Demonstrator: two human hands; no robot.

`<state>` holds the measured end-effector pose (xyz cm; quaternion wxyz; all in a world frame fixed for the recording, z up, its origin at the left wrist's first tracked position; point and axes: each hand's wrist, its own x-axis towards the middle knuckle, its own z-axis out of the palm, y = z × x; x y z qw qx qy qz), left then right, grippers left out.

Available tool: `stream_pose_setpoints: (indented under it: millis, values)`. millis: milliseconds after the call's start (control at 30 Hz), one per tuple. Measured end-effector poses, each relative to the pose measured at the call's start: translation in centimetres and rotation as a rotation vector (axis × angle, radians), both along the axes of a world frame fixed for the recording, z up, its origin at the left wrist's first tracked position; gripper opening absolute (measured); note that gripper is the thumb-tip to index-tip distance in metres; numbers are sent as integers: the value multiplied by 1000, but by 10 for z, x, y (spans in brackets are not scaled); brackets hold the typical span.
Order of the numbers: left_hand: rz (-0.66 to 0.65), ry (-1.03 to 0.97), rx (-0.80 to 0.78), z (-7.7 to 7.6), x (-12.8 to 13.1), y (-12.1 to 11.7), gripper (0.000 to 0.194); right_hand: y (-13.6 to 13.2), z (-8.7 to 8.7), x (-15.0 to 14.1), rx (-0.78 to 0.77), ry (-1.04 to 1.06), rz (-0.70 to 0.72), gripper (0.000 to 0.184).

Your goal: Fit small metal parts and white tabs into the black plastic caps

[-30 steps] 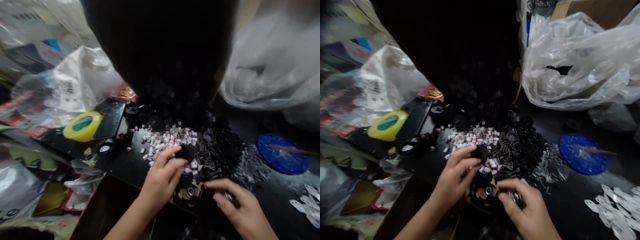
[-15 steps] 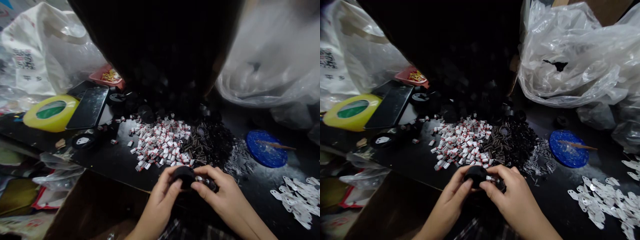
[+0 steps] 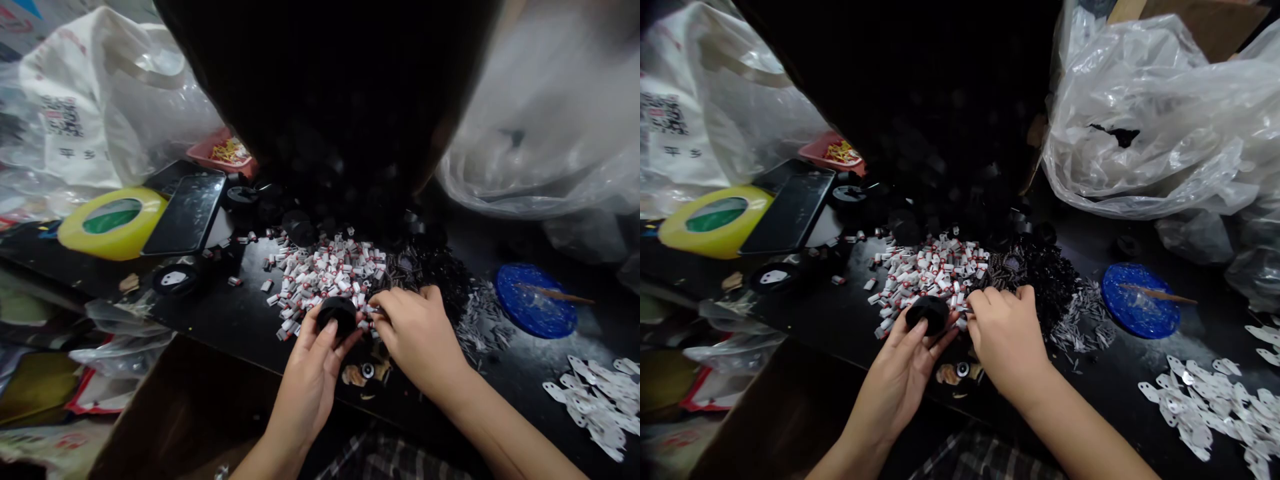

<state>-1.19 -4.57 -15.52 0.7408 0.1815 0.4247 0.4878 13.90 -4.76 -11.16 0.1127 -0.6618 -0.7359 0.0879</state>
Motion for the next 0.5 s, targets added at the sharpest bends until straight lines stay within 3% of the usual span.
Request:
stream_pose_setpoints:
  millis: [167, 267, 400, 500]
  values:
    - [-106, -95, -91, 8, 4, -9, 28, -22, -1, 8, 82, 282, 4, 15]
    - [-122, -136, -90, 10, 8, -13, 25, -30, 0, 10, 57, 422, -66, 14]
    - [-156, -128, -45, 9, 10, -17, 21, -31, 3, 11, -63, 489, -190, 8]
    - [-177, -102, -38, 8, 8, -20, 23, -31, 3, 10, -87, 475, -168, 13]
